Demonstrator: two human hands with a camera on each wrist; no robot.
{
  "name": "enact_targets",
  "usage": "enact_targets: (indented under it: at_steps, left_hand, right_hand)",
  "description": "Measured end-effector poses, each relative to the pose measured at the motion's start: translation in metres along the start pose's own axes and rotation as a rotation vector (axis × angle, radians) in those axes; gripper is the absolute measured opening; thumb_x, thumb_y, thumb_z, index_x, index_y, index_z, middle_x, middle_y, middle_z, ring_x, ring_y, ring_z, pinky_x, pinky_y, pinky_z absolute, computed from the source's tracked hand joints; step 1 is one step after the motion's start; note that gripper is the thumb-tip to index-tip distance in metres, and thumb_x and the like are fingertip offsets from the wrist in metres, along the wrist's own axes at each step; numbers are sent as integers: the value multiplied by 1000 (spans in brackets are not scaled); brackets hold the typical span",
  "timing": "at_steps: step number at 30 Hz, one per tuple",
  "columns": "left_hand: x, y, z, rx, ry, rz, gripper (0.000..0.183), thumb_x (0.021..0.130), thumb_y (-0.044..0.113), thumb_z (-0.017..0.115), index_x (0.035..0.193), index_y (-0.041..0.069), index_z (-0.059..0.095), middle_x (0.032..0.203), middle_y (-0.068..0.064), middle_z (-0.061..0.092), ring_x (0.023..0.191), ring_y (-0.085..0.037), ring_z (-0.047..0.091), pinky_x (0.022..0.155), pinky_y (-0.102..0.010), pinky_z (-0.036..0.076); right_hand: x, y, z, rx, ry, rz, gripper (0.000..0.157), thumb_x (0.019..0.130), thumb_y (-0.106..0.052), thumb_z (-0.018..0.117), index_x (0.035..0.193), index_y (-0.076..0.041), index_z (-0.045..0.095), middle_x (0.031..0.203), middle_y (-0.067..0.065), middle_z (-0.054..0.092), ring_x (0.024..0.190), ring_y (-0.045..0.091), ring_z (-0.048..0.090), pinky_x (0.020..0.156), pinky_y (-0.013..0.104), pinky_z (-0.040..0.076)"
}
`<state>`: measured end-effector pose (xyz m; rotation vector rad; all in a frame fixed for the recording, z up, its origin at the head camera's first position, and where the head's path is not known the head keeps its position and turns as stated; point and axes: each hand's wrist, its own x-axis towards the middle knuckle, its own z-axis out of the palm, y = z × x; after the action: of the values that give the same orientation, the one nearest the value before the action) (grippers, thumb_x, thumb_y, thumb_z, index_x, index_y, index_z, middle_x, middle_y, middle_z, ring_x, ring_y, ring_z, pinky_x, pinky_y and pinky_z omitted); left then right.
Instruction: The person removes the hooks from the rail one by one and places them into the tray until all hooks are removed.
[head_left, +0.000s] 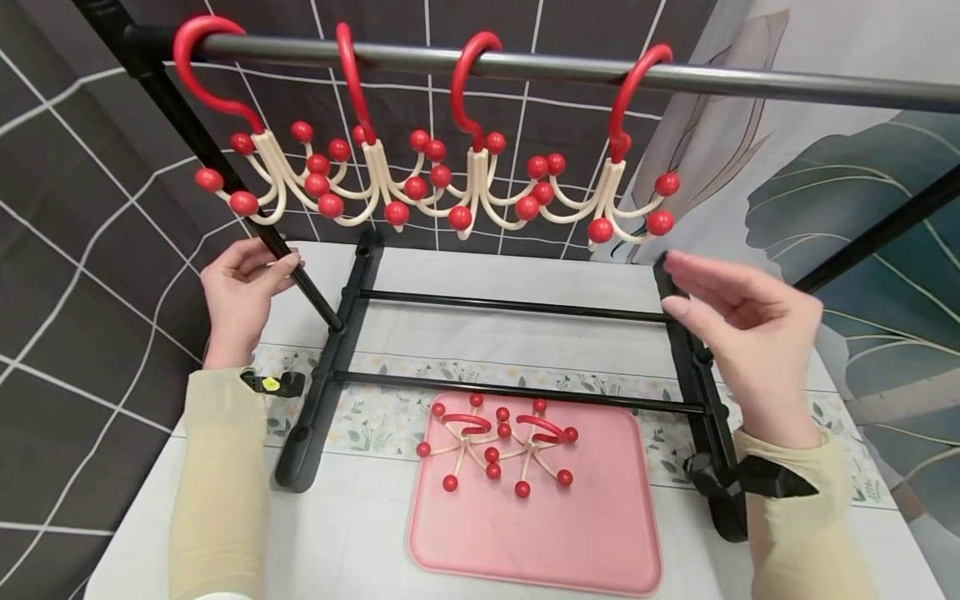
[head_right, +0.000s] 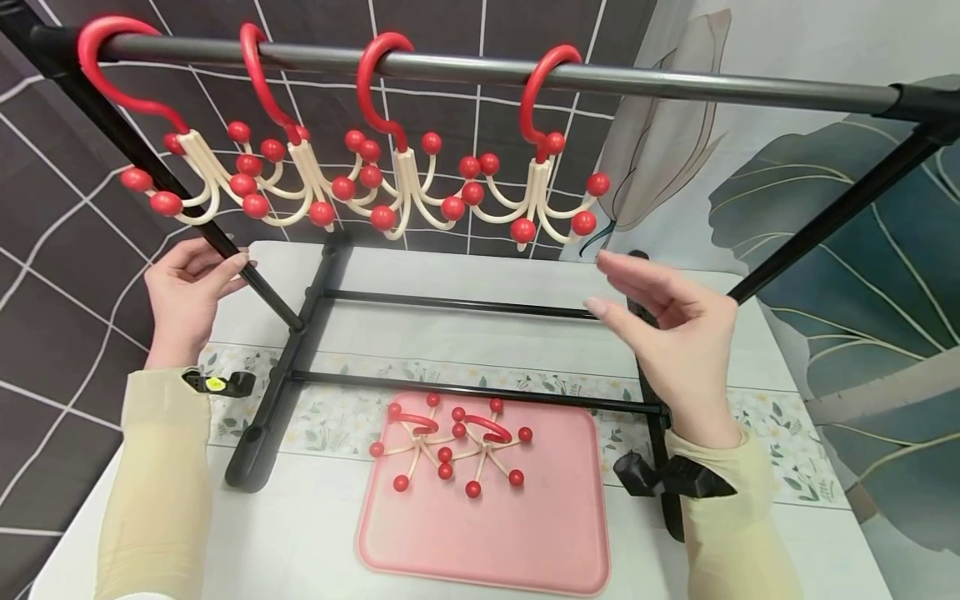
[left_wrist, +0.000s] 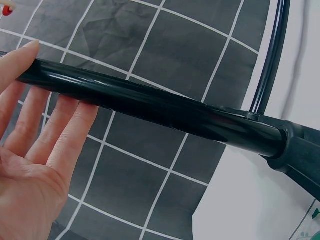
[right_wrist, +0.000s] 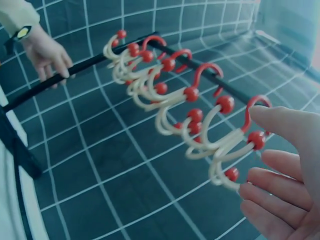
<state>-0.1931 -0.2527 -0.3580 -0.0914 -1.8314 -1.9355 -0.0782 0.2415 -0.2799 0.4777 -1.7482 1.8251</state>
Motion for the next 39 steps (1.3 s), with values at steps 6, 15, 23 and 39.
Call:
enact_targets:
  at_steps: [6,15,23,39]
  left_hand:
    - [0,0,0,-14,-4,-1,30,83,-6,82,111,-3,73,95,-7,75,81,-14,74,70,-21,60]
    - [0,-2,-1,-35,-11,15,28,82,-7,81,109,-2,74,94,-8,76,81,-14,75,70,-22,60]
    - [0,-2,-1,-36,-11,23,28,82,-8,81,109,-3,74,95,-8,76,80,-14,75,69,-22,60]
    - [0,-1,0,-43,-8,23,28,82,-8,81,108,-3,74,93,-8,75,79,-14,74,69,-22,60]
  right_hand:
    - [25,-24,11,-23,83,-67,35,77,18,79,109,22,66,108,26,71,102,28,72,92,30,56]
    - [60,-43,31,-176,69,-154,33,77,8,84,108,13,73,108,24,72,102,27,72,94,31,55]
    - [76,-43,55,-227,81,-217,32,75,3,89,105,7,77,104,21,74,98,26,73,91,32,57]
    - [96,-27,82,-331,69,-304,27,80,-13,89,104,-4,80,98,7,77,89,19,75,85,31,59]
